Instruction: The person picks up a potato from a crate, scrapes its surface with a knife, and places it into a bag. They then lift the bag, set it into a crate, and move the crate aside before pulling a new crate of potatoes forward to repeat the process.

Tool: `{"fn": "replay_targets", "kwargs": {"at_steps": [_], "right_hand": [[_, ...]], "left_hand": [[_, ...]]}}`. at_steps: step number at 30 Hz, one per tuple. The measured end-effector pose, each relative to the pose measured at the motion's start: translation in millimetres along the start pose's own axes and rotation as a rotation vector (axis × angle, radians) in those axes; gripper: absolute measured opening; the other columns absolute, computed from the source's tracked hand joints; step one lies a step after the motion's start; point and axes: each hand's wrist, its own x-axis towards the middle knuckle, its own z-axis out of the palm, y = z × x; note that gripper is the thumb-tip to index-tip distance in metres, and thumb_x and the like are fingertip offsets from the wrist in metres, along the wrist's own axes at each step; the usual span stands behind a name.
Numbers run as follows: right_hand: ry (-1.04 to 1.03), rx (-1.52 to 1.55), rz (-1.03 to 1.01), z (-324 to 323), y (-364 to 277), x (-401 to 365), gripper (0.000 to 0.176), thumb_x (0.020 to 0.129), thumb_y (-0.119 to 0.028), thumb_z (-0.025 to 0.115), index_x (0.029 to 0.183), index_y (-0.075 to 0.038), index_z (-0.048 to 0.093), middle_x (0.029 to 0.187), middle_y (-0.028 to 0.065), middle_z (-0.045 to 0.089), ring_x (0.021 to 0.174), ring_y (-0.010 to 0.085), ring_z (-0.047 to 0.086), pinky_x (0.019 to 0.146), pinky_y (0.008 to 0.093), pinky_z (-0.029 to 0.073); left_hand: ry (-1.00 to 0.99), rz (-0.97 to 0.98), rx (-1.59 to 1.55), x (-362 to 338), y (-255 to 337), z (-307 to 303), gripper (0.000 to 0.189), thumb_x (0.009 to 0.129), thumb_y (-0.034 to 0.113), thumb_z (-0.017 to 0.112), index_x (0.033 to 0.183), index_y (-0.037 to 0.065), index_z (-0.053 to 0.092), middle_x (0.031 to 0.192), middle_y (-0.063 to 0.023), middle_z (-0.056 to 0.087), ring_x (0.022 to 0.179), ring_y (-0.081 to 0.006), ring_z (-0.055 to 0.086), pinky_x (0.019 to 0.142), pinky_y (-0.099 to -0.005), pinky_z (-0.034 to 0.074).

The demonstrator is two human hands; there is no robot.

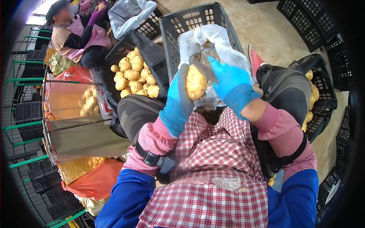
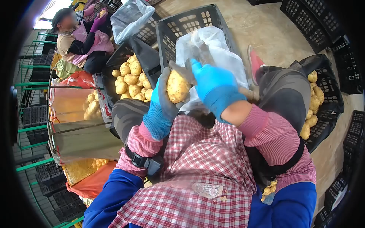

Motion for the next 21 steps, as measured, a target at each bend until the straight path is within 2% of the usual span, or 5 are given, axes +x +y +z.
{"fn": "replay_targets", "kwargs": {"at_steps": [6, 9, 13, 16, 21], "right_hand": [[-0.082, 0.063, -0.048, 0, -1, -4, 0.058, 0.085, -0.017, 0.066, 0.14, -0.008, 0.049, 0.096, 0.0171, 0.068, 0.084, 0.0317, 0.069, 0.073, 0.0449, 0.054], [-0.004, 0.704, 0.129, -14, 7, 6, 0.051, 0.084, -0.03, 0.074, 0.122, -0.001, 0.057, 0.088, 0.0168, 0.069, 0.084, 0.0321, 0.069, 0.075, 0.0389, 0.054], [0.279, 0.67, -0.065, 10, -3, 1, 0.056, 0.083, -0.035, 0.078, 0.122, 0.002, 0.06, 0.097, 0.0131, 0.069, 0.088, 0.0246, 0.067, 0.083, 0.0347, 0.052], [0.15, 1.05, -0.027, 6, -5, 2, 0.049, 0.086, -0.032, 0.076, 0.12, 0.001, 0.061, 0.094, 0.0078, 0.067, 0.076, 0.0155, 0.062, 0.07, 0.0281, 0.051], [-0.082, 1.471, 0.233, -18, -3, -1, 0.041, 0.092, -0.03, 0.07, 0.12, -0.001, 0.064, 0.08, -0.0017, 0.06, 0.059, 0.0012, 0.047, 0.051, 0.0179, 0.037]], "left_hand": [[-0.225, -0.31, -0.849, 12, -31, -26, 0.044, 0.101, 0.027, 0.049, 0.132, -0.003, 0.039, 0.11, -0.0151, 0.06, 0.095, -0.0219, 0.065, 0.075, -0.0278, 0.056], [-0.298, -0.298, -1.088, 18, -25, -21, 0.043, 0.105, 0.034, 0.04, 0.13, -0.002, 0.042, 0.113, -0.0152, 0.06, 0.096, -0.0231, 0.064, 0.08, -0.031, 0.057], [0.199, -0.245, -0.665, 12, 11, 16, 0.047, 0.102, 0.048, 0.045, 0.119, 0.004, 0.053, 0.1, -0.0097, 0.065, 0.079, -0.02, 0.068, 0.055, -0.0261, 0.056], [0.33, -0.263, -0.675, 12, 12, 27, 0.046, 0.102, 0.048, 0.045, 0.114, 0.004, 0.054, 0.093, -0.0098, 0.065, 0.07, -0.0168, 0.066, 0.048, -0.0241, 0.052], [-0.035, -0.58, -0.835, 10, -6, -1, 0.055, 0.098, 0.058, 0.042, 0.108, 0.007, 0.059, 0.086, -0.0106, 0.065, 0.048, -0.015, 0.054, 0.036, -0.022, 0.039]]}}
